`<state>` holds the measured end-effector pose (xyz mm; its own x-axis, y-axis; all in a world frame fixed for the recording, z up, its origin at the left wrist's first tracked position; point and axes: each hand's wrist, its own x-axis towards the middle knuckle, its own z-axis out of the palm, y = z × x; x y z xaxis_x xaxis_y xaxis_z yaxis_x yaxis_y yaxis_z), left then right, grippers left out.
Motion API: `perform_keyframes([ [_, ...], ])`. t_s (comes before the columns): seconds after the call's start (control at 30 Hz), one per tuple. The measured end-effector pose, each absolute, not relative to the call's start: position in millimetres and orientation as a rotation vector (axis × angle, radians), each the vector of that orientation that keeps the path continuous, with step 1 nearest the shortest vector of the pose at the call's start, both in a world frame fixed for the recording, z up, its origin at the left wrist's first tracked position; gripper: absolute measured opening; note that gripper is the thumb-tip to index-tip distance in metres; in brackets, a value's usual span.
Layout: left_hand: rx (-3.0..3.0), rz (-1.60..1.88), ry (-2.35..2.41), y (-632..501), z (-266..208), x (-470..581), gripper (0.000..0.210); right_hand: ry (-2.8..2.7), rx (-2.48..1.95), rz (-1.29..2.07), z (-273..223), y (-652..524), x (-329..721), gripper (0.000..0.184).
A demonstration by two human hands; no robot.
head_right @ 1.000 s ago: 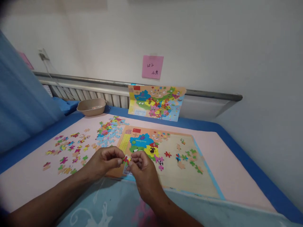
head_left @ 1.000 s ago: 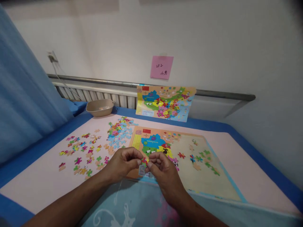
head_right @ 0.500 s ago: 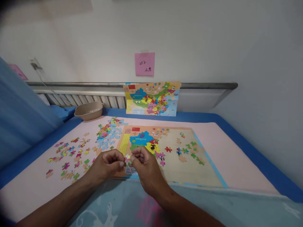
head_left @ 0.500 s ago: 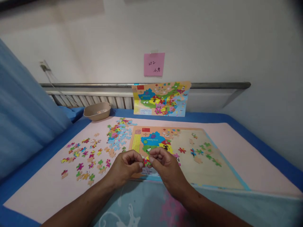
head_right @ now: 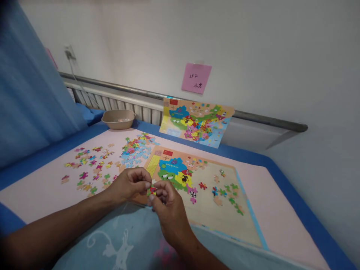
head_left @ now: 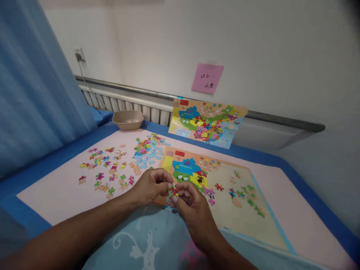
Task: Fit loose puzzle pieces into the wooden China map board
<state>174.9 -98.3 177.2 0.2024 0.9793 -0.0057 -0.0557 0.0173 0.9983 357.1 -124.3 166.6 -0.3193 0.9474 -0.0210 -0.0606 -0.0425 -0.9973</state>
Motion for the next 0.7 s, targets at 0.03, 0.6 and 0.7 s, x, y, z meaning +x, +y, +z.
perform_keyframes([
  [0.03, 1.242, 1.074, 1.021, -98.1, 177.2, 174.9, 0.031, -1.373, -1.013, 1.503, 166.6, -124.4, 356.7, 0.025],
  [0.6, 1.271, 1.026, 1.039, -96.2, 172.8, 172.8, 0.033, -1.370, -1.023, 1.505, 163.2, -122.3, 354.8, 0.022],
  [0.7, 1.289, 1.022, 1.053, -96.8, 172.2, 173.5, 0.033, -1.395, -1.010, 1.504, 163.5, -122.8, 354.8, 0.019],
])
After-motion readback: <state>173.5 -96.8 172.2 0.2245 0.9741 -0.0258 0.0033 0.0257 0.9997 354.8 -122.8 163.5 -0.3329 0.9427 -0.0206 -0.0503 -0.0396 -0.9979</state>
